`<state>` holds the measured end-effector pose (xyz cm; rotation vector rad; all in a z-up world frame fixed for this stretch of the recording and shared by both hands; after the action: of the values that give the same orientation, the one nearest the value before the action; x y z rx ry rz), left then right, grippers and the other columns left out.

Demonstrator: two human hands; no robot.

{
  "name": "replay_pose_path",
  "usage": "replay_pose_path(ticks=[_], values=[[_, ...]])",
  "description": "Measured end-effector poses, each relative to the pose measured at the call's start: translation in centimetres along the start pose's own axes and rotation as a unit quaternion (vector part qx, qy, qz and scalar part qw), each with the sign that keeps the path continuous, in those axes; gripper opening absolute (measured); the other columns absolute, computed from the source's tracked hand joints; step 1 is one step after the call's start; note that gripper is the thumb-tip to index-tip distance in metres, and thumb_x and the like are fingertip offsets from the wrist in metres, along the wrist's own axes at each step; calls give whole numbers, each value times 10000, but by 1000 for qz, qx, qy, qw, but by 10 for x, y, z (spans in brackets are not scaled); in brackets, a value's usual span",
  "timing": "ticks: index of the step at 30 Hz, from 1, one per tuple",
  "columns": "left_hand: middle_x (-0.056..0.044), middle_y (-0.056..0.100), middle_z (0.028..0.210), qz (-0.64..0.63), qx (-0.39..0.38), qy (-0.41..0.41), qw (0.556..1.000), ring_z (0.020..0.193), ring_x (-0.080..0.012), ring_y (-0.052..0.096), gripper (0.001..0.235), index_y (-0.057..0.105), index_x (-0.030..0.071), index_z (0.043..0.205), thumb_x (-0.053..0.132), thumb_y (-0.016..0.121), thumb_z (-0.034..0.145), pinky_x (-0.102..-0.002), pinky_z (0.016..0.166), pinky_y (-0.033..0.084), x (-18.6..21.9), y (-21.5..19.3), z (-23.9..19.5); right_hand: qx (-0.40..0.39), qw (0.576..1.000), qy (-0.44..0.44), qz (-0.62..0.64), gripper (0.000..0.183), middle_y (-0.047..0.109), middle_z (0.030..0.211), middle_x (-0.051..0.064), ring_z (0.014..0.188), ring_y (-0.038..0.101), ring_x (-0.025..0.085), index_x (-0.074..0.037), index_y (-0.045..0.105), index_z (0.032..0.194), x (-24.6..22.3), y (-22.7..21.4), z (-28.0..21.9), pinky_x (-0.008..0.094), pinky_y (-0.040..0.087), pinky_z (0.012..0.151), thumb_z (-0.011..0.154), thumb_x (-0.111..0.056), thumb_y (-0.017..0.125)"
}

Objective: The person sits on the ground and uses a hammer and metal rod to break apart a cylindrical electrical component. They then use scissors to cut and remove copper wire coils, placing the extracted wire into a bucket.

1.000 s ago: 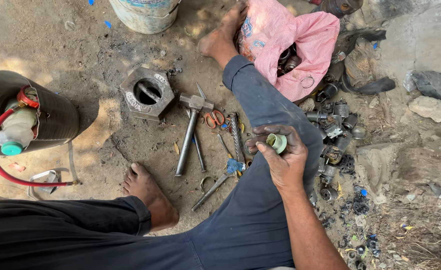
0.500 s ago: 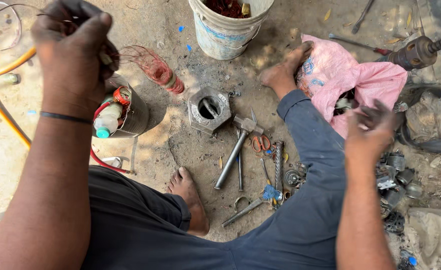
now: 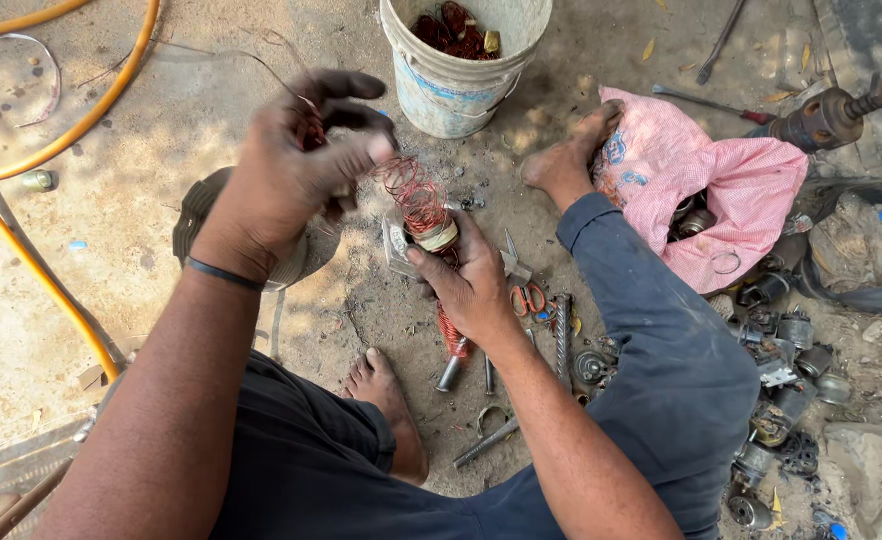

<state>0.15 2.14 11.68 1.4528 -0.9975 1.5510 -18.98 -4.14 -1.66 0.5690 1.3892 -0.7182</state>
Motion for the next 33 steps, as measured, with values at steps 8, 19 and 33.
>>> replay_pose_path(ticks=[8, 19, 33], values=[[-173, 694, 768, 291, -65, 115, 948, 662, -310, 662, 282, 693, -5, 909, 203, 867, 829, -399, 648, 530, -51, 30, 9, -22, 997, 17, -71, 411, 614, 702, -1, 605, 593, 64, -29, 597, 1130, -17, 8, -8, 248, 514, 531, 974, -395, 705], [-85, 639, 772, 256, 424, 259, 829, 697, -221, 590, 246, 581, 16, 887, 105, 805, 940, -327, 680, 485, -83, -93, 41, -110, 969, 163, -150, 257, 602, 558, -2, 462, 584, 78, -38, 681, 954, 6, -34, -96, 267, 468, 439, 992, -276, 591], [6, 612, 803, -214, 329, 122, 912, 716, -100, 536, 192, 654, 53, 898, 126, 828, 929, -285, 650, 461, -62, -65, 22, -146, 966, 78, -198, 592, 694, 1258, 140, 1199, 661, 256, -4, 574, 1341, 27, -46, -100, 382, 497, 1019, 839, -260, 755]])
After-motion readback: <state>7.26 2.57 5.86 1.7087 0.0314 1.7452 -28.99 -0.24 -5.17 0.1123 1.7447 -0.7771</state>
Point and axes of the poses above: each hand's wrist, its own z-axis towards the middle knuckle, its own y-axis out of the palm, x = y × z, the point moved 1 cm from there along z, towards the middle knuckle
